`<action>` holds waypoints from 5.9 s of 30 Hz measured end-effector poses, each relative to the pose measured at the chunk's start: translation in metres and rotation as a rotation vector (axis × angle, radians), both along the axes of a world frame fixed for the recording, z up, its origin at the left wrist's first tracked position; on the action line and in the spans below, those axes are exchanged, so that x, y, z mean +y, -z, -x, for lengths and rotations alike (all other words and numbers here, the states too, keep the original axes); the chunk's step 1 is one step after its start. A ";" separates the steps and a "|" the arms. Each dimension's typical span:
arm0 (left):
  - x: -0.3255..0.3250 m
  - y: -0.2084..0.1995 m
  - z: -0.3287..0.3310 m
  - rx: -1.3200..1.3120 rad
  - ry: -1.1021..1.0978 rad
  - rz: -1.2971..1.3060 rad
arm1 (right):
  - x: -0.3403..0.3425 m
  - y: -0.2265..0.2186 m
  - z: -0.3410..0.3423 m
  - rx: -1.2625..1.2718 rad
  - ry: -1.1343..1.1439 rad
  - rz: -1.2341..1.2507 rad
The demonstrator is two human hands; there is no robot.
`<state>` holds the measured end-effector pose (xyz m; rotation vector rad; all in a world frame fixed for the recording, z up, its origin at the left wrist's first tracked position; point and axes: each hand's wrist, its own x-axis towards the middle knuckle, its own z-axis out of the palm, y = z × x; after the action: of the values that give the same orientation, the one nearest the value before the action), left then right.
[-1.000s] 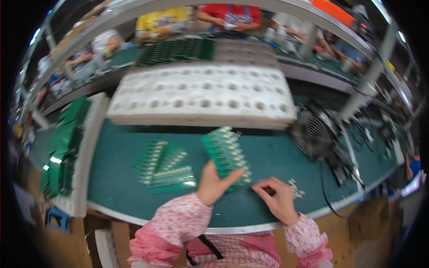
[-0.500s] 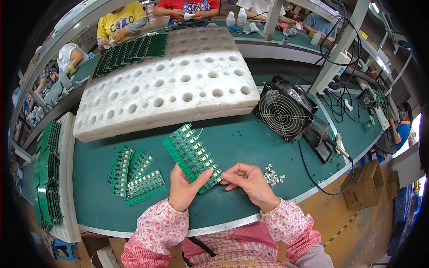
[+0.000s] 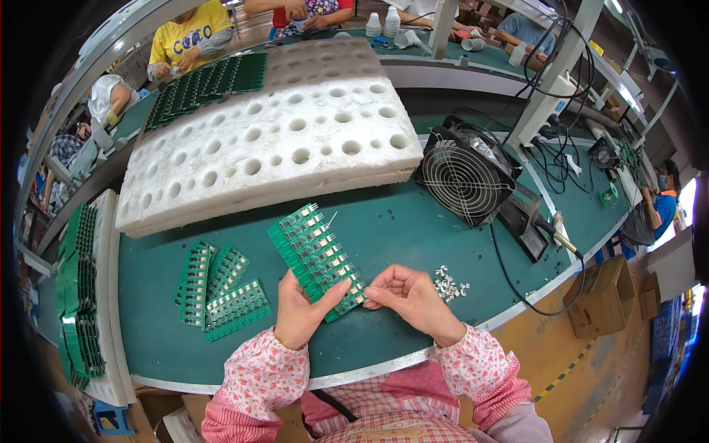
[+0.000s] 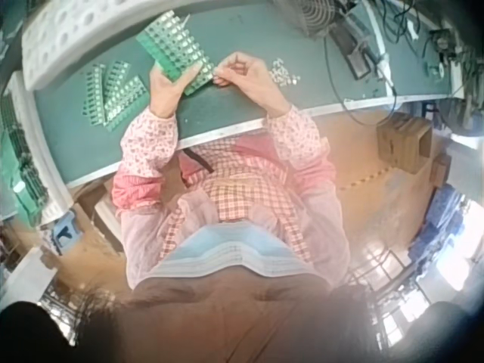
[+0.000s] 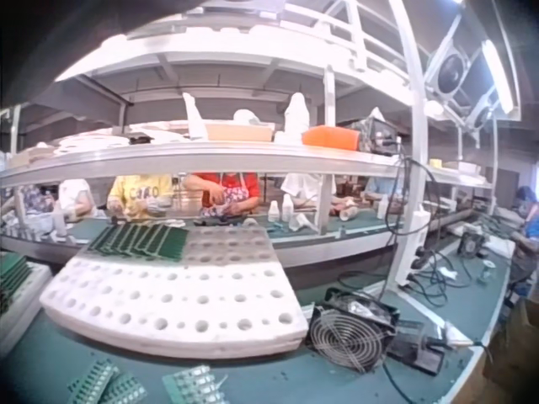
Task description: The person solders components onto circuit board strips using a soldering iron and solder wire, inserts components into a circuit board strip by hand, and solders the components onto the board.
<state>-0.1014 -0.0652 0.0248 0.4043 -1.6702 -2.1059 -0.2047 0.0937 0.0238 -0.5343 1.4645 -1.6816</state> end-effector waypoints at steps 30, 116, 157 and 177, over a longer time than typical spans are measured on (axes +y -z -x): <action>0.001 0.003 -0.003 0.088 0.153 -0.107 | 0.017 -0.007 -0.032 -0.167 0.200 0.108; 0.002 -0.004 -0.088 -0.120 0.100 0.796 | 0.081 -0.010 -0.045 0.956 0.223 -0.146; 0.033 0.005 -0.113 -0.092 0.091 1.257 | 0.113 0.021 -0.056 1.439 0.206 -0.319; 0.092 -0.001 -0.055 0.078 0.318 1.150 | 0.210 -0.001 0.157 -0.116 0.716 0.238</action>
<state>-0.0468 0.0267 0.0254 -0.3185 -2.6286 -0.9638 -0.3618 0.3037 0.0245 -0.0107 1.4696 -2.4152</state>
